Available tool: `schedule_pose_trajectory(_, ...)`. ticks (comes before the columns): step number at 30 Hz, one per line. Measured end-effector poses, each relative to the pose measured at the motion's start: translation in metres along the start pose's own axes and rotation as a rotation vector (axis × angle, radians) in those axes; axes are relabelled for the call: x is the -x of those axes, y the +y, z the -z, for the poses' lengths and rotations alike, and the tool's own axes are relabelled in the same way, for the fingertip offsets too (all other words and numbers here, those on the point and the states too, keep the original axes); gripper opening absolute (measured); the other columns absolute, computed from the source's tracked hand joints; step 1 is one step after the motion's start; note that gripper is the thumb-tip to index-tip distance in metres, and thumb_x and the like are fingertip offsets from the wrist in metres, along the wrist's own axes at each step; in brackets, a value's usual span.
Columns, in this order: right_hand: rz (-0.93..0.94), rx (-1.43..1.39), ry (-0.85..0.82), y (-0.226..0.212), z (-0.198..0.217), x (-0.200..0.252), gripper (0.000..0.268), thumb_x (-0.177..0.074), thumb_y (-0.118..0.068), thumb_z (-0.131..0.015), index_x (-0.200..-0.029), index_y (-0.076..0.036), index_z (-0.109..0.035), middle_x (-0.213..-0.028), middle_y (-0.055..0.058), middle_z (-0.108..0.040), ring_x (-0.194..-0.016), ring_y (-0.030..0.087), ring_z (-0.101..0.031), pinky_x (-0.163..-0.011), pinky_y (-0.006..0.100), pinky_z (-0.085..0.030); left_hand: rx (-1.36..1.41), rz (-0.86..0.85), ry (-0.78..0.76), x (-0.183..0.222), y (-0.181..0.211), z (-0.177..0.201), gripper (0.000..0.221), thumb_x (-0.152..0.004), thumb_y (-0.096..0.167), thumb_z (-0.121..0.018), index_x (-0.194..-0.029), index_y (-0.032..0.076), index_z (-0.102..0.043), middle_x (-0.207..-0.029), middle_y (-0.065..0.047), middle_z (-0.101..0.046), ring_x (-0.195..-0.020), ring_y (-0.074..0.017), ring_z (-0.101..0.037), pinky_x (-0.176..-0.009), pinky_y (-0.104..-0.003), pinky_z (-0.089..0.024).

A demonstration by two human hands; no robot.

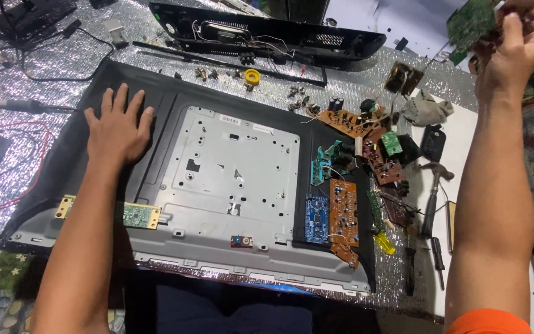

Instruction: Disassembling a television by removing and organizing various circuit boards and disconnecting internal wiring.

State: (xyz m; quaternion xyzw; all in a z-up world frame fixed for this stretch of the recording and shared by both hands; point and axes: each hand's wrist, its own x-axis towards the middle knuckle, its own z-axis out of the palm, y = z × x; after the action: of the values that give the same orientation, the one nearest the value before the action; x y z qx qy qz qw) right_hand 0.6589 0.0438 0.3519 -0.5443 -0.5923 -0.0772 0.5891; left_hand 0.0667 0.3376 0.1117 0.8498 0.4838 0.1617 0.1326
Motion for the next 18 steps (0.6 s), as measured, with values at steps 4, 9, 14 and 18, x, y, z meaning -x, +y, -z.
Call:
schedule_pose_trajectory(4,-0.174,-0.02,0.17,-0.002,0.009,-0.006,0.027,-0.121,-0.014,-0.053,-0.147,-0.013,-0.052,-0.139,0.014,-0.068,-0.106,0.022,-0.071,-0.083,0.033,-0.062,0.0,0.007,-0.022,0.0,0.0,0.0,0.064,-0.105,0.049,-0.029,-0.158,0.014,-0.042,-0.168,-0.012,-0.028,-0.154,-0.035,-0.019,-0.114,-0.07,-0.016)
schedule_pose_trajectory(9,-0.175,-0.022,0.115,-0.012,0.0,-0.015,0.03,-0.12,-0.029,-0.071,-0.134,-0.007,-0.056,-0.117,0.012,-0.066,-0.1,0.02,-0.068,-0.092,0.035,-0.063,-0.005,-0.01,0.011,0.001,0.0,0.0,0.064,-0.106,0.05,-0.03,-0.157,0.014,-0.045,-0.167,-0.014,-0.032,-0.152,-0.0356,-0.022,-0.112,-0.069,-0.018)
schedule_pose_trajectory(14,-0.019,0.133,0.033,-0.027,-0.014,-0.02,0.025,-0.126,-0.022,-0.067,-0.134,0.0,-0.058,-0.122,0.017,-0.065,-0.106,0.026,-0.065,-0.093,0.041,-0.06,0.0,0.0,-0.004,0.0,0.001,0.003,0.064,-0.106,0.05,-0.029,-0.157,0.015,-0.044,-0.167,-0.013,-0.031,-0.153,-0.0349,-0.021,-0.113,-0.069,-0.017)
schedule_pose_trajectory(18,0.235,0.265,-0.086,-0.032,-0.014,-0.024,0.007,-0.129,0.012,-0.058,-0.128,0.019,-0.057,-0.12,0.032,-0.065,-0.101,0.037,-0.064,-0.087,0.046,-0.058,-0.009,-0.006,0.005,0.0,0.001,0.002,0.064,-0.106,0.05,-0.03,-0.157,0.014,-0.045,-0.167,-0.013,-0.032,-0.152,-0.0348,-0.022,-0.112,-0.068,-0.019)
